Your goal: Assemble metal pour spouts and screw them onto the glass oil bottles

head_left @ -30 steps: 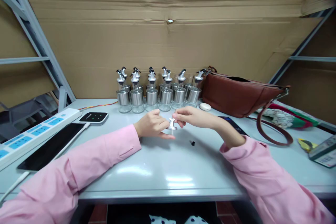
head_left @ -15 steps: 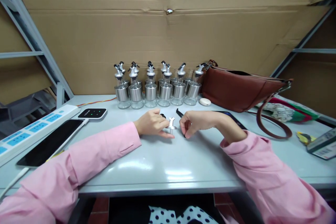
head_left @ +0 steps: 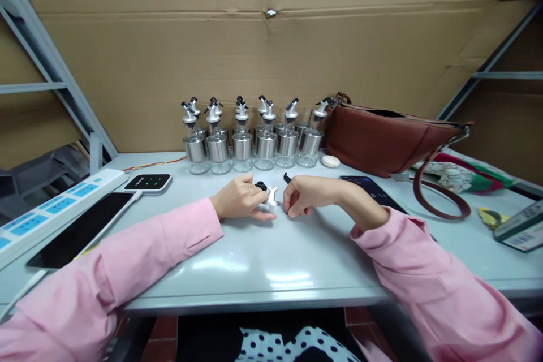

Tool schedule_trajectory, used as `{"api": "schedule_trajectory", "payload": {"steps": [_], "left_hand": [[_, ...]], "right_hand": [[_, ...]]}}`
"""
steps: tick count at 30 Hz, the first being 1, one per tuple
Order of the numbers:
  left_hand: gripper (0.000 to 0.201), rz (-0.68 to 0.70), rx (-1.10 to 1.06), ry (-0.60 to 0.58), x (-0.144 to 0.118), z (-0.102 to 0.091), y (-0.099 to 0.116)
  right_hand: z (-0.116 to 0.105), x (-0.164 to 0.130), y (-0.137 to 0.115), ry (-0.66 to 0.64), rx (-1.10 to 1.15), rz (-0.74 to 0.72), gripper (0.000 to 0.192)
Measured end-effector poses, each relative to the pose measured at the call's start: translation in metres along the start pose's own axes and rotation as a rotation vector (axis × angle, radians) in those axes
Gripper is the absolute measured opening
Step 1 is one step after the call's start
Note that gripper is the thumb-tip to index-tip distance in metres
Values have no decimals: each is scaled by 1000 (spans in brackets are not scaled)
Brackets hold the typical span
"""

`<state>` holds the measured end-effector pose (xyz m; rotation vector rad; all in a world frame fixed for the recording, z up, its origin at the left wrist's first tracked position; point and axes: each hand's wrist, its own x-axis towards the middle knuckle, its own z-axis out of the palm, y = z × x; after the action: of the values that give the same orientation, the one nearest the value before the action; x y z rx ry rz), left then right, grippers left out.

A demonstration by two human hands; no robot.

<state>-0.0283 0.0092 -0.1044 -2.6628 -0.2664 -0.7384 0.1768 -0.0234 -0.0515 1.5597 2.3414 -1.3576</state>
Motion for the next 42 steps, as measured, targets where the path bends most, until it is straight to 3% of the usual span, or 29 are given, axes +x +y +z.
{"api": "schedule_trajectory", "payload": {"steps": [6, 11, 21, 32, 42], "left_hand": [[49, -9, 39, 12, 2, 3, -2], [49, -20, 65, 52, 2, 0, -3], [48, -155, -52, 76, -1, 0, -6], [33, -157, -98, 242, -1, -1, -5], [39, -153, -25, 199, 0, 0, -6]], "right_hand": [[2, 3, 5, 33, -61, -64, 10], [4, 2, 11, 149, -181, -176, 10], [1, 3, 9, 451, 228, -448, 24], [11, 6, -3, 626, 575, -544, 27], [10, 5, -4, 718, 479, -560, 30]]}}
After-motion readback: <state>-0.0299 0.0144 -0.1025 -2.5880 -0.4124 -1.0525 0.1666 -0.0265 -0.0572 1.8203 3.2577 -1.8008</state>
